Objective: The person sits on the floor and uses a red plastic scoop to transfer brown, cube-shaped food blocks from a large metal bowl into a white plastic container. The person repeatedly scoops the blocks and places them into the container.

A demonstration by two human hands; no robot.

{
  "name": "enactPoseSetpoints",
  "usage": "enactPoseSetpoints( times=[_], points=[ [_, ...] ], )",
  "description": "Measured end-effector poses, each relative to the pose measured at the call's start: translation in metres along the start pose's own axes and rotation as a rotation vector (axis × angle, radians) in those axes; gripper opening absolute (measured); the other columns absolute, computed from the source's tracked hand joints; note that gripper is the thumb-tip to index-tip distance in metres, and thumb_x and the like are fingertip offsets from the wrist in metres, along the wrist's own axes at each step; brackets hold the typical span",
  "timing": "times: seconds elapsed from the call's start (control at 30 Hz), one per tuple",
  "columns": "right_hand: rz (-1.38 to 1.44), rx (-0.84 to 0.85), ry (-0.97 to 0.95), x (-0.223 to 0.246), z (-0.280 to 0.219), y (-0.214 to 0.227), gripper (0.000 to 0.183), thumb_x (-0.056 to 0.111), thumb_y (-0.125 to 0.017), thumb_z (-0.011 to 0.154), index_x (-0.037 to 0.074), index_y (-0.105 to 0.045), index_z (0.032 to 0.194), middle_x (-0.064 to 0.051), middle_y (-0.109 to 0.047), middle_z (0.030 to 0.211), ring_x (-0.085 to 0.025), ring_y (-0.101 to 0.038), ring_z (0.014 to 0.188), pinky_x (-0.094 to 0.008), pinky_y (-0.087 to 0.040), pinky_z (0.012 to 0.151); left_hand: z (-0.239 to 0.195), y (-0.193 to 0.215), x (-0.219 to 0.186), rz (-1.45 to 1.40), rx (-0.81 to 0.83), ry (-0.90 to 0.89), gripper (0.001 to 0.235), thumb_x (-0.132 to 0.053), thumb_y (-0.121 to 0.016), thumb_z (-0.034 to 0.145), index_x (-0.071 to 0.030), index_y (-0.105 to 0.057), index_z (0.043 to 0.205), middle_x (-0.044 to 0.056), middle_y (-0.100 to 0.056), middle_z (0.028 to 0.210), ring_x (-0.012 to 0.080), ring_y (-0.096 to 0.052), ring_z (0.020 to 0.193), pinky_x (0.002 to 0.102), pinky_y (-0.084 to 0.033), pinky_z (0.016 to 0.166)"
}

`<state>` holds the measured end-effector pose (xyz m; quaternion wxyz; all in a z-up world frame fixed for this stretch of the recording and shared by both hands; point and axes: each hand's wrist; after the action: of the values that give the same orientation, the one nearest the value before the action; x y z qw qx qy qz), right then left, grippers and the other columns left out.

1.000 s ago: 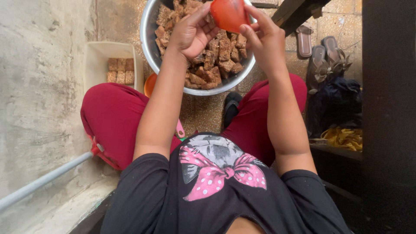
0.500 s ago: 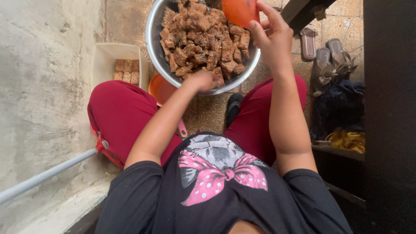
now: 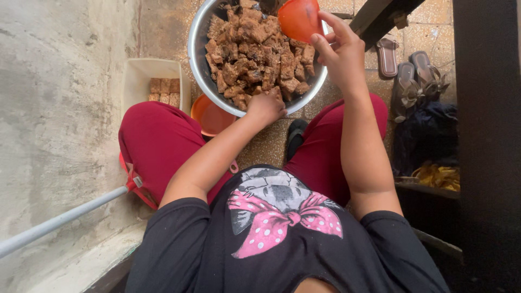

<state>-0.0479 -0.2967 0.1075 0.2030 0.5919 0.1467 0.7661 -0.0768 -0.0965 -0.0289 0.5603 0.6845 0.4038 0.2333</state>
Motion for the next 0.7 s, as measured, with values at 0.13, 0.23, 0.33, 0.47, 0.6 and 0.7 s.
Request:
enactPoseSetpoints(
  times=[0.13, 0.23, 0.33, 0.47, 0.6, 0.7],
  points=[
    [-0.018, 0.017, 0.000, 0.002, -0.002, -0.003, 0.045, 0.017, -0.076, 0.104, 0.017, -0.062, 0.147, 0.000, -0.074, 0.091, -0.006, -0.069, 0.071, -0.023, -0.055, 0.060, 0.008, 0.016, -0.006, 0.031, 0.314, 0.048, 0.077, -0.083, -0.035, 0.092, -0.023, -0.070, 0.129, 0.017, -0.058, 0.136, 0.0315, -0.066, 0.115, 0.048, -0.059, 0.082],
    [0.015, 0.027, -0.017, 0.004, -0.001, -0.006, 0.046, 0.017, -0.076, 0.102, 0.018, -0.063, 0.146, 0.000, -0.072, 0.088, -0.005, -0.070, 0.070, -0.022, -0.058, 0.062, 0.012, 0.031, -0.015, 0.078, 0.413, 0.110, 0.099, -0.093, -0.031, 0.089, -0.013, -0.069, 0.132, 0.017, -0.058, 0.143, 0.0298, -0.063, 0.122, 0.043, -0.055, 0.089],
    [-0.012, 0.020, 0.038, 0.003, -0.005, -0.005, 0.045, 0.017, -0.078, 0.103, 0.018, -0.064, 0.145, 0.000, -0.073, 0.088, -0.006, -0.069, 0.070, -0.022, -0.056, 0.063, 0.011, 0.038, -0.026, 0.091, 0.443, 0.187, 0.105, -0.095, -0.034, 0.086, -0.008, -0.067, 0.136, 0.017, -0.055, 0.148, 0.0296, -0.065, 0.122, 0.041, -0.056, 0.089],
    [-0.023, 0.025, 0.022, 0.002, -0.006, 0.000, 0.046, 0.016, -0.078, 0.102, 0.018, -0.063, 0.145, 0.000, -0.071, 0.086, -0.005, -0.069, 0.070, -0.022, -0.055, 0.062, 0.008, 0.038, -0.026, 0.052, 0.453, 0.227, 0.098, -0.088, -0.041, 0.086, -0.008, -0.061, 0.139, 0.016, -0.033, 0.160, 0.0337, -0.071, 0.114, 0.043, -0.063, 0.082],
    [-0.006, 0.014, -0.008, 0.001, -0.005, 0.001, 0.046, 0.017, -0.078, 0.102, 0.019, -0.063, 0.146, 0.001, -0.072, 0.087, -0.005, -0.068, 0.070, -0.022, -0.056, 0.061, 0.013, 0.019, -0.013, 0.063, 0.404, 0.216, 0.077, -0.071, -0.064, 0.082, -0.022, -0.053, 0.141, 0.023, -0.026, 0.157, 0.0419, -0.060, 0.117, 0.048, -0.062, 0.080],
    [0.038, 0.000, -0.024, 0.000, -0.004, 0.005, 0.046, 0.018, -0.078, 0.102, 0.019, -0.063, 0.145, 0.001, -0.073, 0.089, -0.006, -0.068, 0.070, -0.023, -0.056, 0.060, 0.020, -0.004, 0.012, 0.006, 0.497, 0.169, 0.073, -0.054, -0.081, 0.081, -0.021, -0.057, 0.142, 0.017, -0.055, 0.145, 0.0377, -0.062, 0.123, 0.050, -0.057, 0.090]
  ],
)
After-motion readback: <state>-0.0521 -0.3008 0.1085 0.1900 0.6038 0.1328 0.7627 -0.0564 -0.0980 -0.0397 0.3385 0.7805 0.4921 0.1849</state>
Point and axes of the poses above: each hand's wrist, its own z-axis towards the middle knuckle, its own y-axis out of the back of the hand, x = y × z
